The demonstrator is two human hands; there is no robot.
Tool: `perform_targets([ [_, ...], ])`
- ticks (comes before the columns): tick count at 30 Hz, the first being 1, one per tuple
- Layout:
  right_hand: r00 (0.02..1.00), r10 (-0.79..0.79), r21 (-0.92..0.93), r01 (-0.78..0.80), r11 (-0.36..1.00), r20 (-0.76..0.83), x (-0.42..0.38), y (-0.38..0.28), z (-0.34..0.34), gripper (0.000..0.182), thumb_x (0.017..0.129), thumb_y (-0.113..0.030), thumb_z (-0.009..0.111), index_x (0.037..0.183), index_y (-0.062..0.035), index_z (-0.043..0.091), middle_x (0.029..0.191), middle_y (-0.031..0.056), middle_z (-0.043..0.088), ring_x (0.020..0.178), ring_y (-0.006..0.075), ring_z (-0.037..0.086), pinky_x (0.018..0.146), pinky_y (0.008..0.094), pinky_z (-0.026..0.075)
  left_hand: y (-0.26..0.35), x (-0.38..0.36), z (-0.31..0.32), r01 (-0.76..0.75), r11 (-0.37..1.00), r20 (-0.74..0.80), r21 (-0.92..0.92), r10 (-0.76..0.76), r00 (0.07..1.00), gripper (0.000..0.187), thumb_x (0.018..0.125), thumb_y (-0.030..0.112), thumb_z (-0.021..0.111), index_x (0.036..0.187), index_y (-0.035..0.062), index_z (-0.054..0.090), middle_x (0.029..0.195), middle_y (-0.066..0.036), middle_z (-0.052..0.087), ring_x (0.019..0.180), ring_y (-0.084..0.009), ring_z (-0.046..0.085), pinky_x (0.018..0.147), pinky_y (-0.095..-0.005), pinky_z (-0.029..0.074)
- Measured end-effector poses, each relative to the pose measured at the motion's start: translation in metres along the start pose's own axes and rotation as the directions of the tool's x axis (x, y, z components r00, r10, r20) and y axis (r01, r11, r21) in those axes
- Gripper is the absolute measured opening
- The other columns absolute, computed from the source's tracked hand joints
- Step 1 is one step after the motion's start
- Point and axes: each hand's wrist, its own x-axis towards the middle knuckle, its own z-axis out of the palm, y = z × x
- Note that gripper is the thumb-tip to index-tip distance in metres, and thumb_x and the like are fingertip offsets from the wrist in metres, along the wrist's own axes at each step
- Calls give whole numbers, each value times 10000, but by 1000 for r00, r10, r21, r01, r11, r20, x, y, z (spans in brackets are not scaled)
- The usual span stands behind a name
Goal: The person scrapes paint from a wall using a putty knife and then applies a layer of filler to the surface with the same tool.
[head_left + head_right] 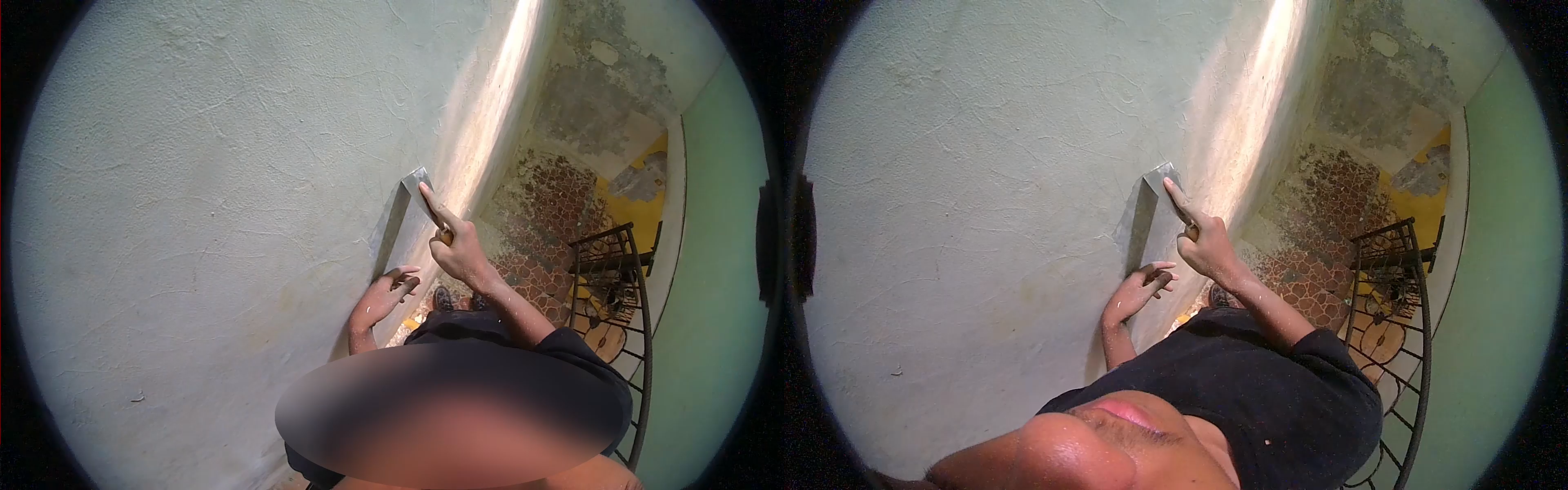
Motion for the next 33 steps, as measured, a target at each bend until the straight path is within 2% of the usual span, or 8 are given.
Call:
perform_targets([
  [3,1000,26,-20,-26,999,-3,-10,7,6,939,740,120,452,1616,-215,400,1344,114,703,601,34,411,569,211,405,-6,-2,3,-57,998,-11,39,58,998,422,1061,332,609,1411,96,597,1154,-91,740,1020,-177,681,901,-332,523],
  [5,993,-99,34,101,994,-68,-7,9,11,963,726,75,473,1615,-287,395,969,130,753,552,67,385,551,230,403,0,-4,3,-35,999,-16,40,36,999,437,1064,326,605,1406,54,591,1141,-98,745,1013,-180,682,903,-331,522],
  [6,996,-62,77,68,995,-67,2,8,4,958,728,75,473,1613,-283,397,1310,186,711,552,63,389,545,226,397,4,-5,4,-14,1000,-14,9,14,1000,444,1067,316,599,1401,24,587,1156,-97,741,1008,-182,683,912,-331,520],
  [9,994,74,89,-67,994,-75,16,-4,-14,953,727,84,467,1608,-275,411,1508,196,561,563,52,407,543,225,402,2,-5,4,-40,998,-26,50,42,999,442,1065,318,602,1403,33,588,1166,-91,736,1003,-180,686,906,-331,522],
  [15,989,-134,46,136,990,-55,-9,16,7,940,750,98,462,1618,-256,394,1436,184,634,576,50,423,546,223,409,6,-1,7,-8,1000,-6,-8,8,1000,461,1058,346,611,1402,40,592,1150,-107,729,989,-177,680,895,-333,520],
  [19,977,202,83,-196,977,-73,14,-19,-13,910,759,101,448,1608,-226,415,1482,197,594,679,73,532,660,232,473,10,-2,6,-93,992,-34,89,96,995,454,1058,357,612,1383,40,608,1137,-95,736,1003,-177,673,925,-343,514],
  [21,982,-162,20,164,986,-97,-5,20,6,913,760,92,453,1615,-225,399,1472,186,604,609,53,478,594,237,470,9,3,4,-106,993,-4,56,107,994,462,1054,364,618,1384,41,609,1139,-99,736,1011,-178,668,930,-345,512],
  [33,1000,21,85,-22,996,13,-4,-1,-1,955,743,85,454,1627,-266,369,1386,227,652,637,65,464,631,253,479,17,20,5,21,987,2,161,-22,1000,495,1036,401,644,1405,73,606,1167,-123,730,1050,-194,662,962,-345,512],
])
